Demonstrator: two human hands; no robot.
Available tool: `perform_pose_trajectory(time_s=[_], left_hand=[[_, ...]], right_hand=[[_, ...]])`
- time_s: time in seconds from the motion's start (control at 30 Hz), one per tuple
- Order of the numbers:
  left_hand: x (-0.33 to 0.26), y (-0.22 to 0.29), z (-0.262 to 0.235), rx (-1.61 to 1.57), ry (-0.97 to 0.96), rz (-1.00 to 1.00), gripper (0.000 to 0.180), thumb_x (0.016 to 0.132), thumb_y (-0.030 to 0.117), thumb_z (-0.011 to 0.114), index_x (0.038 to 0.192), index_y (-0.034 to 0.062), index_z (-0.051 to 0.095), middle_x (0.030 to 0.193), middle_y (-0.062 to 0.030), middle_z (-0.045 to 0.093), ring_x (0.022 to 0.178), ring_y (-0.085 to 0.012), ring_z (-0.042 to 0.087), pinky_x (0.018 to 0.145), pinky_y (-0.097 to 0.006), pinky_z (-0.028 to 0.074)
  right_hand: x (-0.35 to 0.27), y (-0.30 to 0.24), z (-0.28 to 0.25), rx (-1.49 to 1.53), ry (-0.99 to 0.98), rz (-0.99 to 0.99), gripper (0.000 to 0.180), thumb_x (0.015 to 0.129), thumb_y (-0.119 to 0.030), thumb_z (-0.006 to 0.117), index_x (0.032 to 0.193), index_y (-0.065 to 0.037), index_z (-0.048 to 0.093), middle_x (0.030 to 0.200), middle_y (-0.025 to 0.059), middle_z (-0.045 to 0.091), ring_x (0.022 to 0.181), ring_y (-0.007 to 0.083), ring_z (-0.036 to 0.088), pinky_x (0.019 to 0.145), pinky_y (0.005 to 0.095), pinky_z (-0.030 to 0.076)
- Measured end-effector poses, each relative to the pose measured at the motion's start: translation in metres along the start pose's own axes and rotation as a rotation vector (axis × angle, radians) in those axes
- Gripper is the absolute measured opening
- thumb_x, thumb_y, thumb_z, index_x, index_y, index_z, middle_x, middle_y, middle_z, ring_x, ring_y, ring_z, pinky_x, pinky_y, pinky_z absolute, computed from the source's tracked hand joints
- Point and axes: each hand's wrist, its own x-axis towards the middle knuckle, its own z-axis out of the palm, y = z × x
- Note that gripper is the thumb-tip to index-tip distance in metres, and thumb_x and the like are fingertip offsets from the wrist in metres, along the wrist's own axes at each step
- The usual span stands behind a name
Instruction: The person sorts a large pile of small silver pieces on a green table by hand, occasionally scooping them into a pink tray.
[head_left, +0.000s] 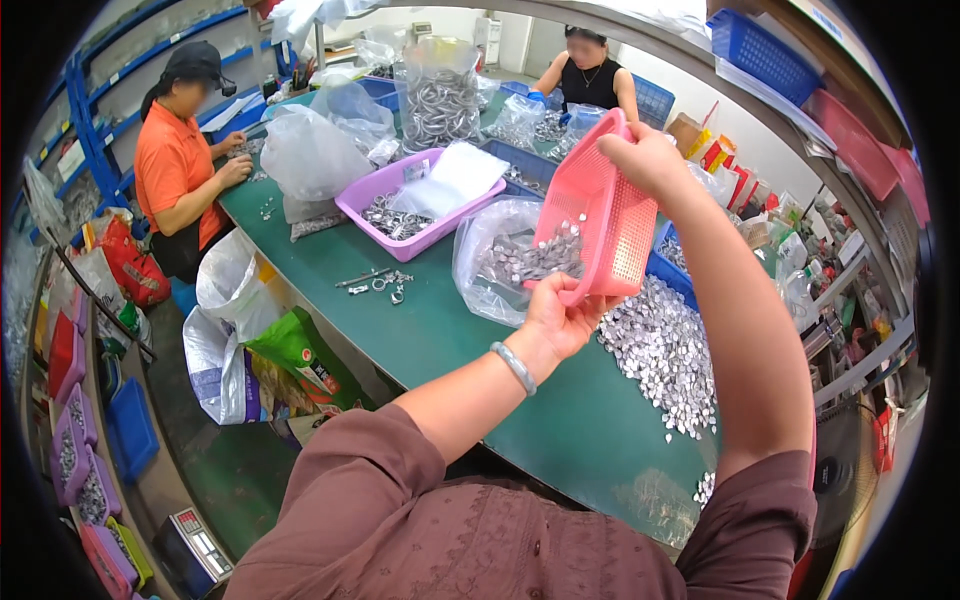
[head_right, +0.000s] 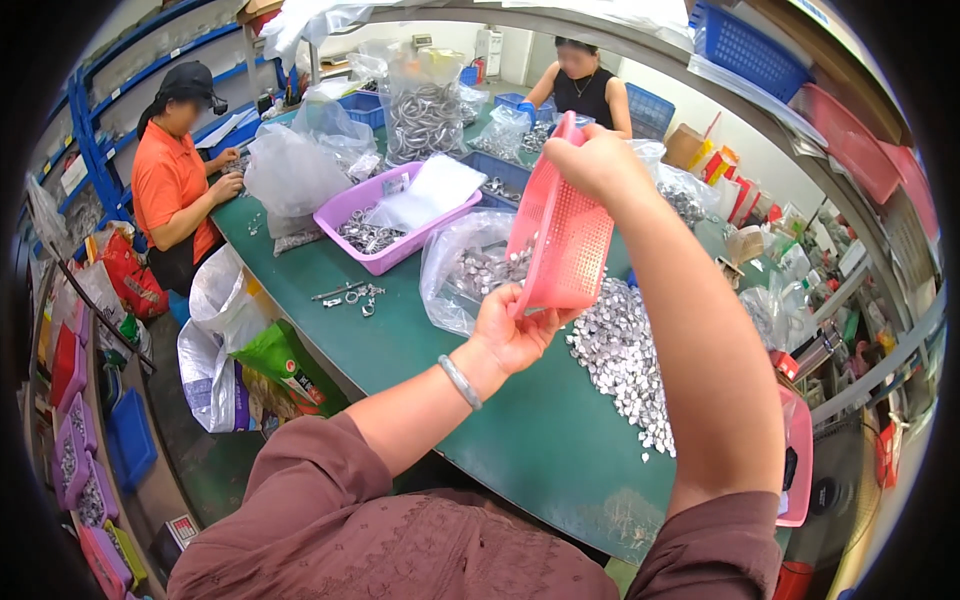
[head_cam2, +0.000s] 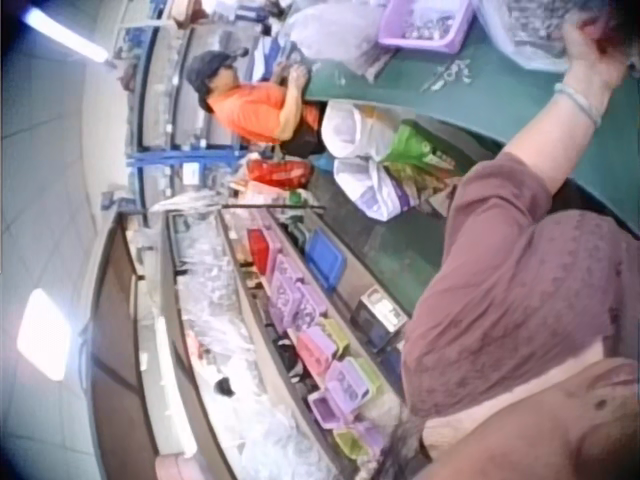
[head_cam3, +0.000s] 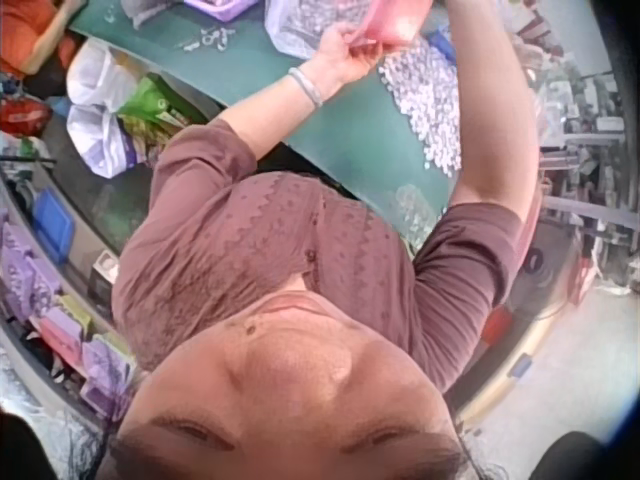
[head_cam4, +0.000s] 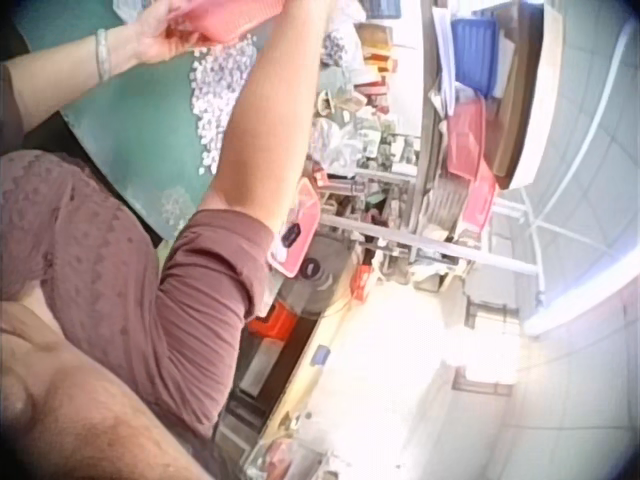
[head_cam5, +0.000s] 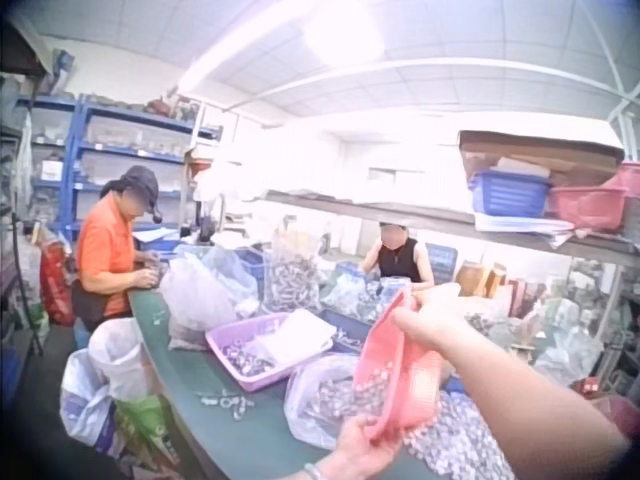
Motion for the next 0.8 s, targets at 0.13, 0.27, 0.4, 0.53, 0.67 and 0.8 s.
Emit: perform_pose_trajectory(time_s=[0.13,0.27,0.4,0.53,0.67,0.8], left_hand=[[0.005,-0.001,-0.011,-0.149,-0.138,-0.021,0.04,0.079,0.006,0.049,0.112,-0.0153,0.053,0.113,-0.0285,0.06,0.107,-0.0427,0.062,0.067,-0.026,0.064],[0.008,-0.004,-0.033,-0.278,-0.25,-0.066,0.043,0.083,0.009,0.053,0.122,-0.0096,0.053,0.118,-0.0269,0.059,0.1,-0.0379,0.066,0.069,-0.027,0.064],[0.015,-0.018,-0.026,-0.294,-0.27,-0.14,0.041,0.087,0.014,0.055,0.123,-0.0044,0.055,0.112,-0.0245,0.061,0.081,-0.0269,0.07,0.055,-0.023,0.058],[0.026,-0.018,-0.024,-0.28,-0.259,-0.194,0.034,0.088,0.021,0.054,0.115,0.0009,0.058,0.105,-0.0208,0.064,0.067,-0.0222,0.067,0.043,-0.021,0.045],[0.03,-0.014,-0.016,-0.201,-0.149,-0.146,0.024,0.092,0.031,0.055,0.098,0.0085,0.061,0.085,-0.0073,0.062,0.058,-0.0163,0.054,0.041,-0.022,0.037],[0.024,-0.014,-0.016,-0.139,-0.161,-0.213,0.025,0.093,0.036,0.055,0.092,0.0122,0.062,0.076,-0.0016,0.061,0.054,-0.0116,0.044,0.041,-0.023,0.033]], right_hand=[[-0.005,-0.035,0.013,-0.182,-0.054,-0.088,0.062,0.077,-0.047,0.058,0.124,-0.006,0.058,0.109,0.0184,0.065,0.099,0.0331,0.065,0.088,0.0401,0.05],[-0.03,-0.075,0.04,-0.446,0.004,-0.288,0.061,0.079,-0.049,0.057,0.125,-0.009,0.058,0.126,0.0203,0.055,0.107,0.0373,0.063,0.091,0.0446,0.051],[-0.045,-0.076,0.044,-0.5,0.008,-0.43,0.056,0.079,-0.046,0.058,0.123,-0.01,0.058,0.121,0.0198,0.056,0.101,0.0415,0.063,0.088,0.0452,0.052],[-0.053,-0.079,0.048,-0.519,0.059,-0.624,0.056,0.075,-0.041,0.064,0.123,-0.011,0.058,0.114,0.0181,0.059,0.097,0.0397,0.063,0.084,0.0446,0.053],[-0.076,-0.083,0.056,-0.576,0.15,-0.811,0.058,0.072,-0.038,0.07,0.124,-0.013,0.058,0.111,0.015,0.058,0.093,0.0385,0.061,0.079,0.0433,0.055],[-0.08,-0.072,0.045,-0.528,0.173,-0.755,0.062,0.072,-0.041,0.071,0.125,-0.012,0.056,0.115,0.0156,0.057,0.098,0.0381,0.06,0.08,0.0438,0.055]])
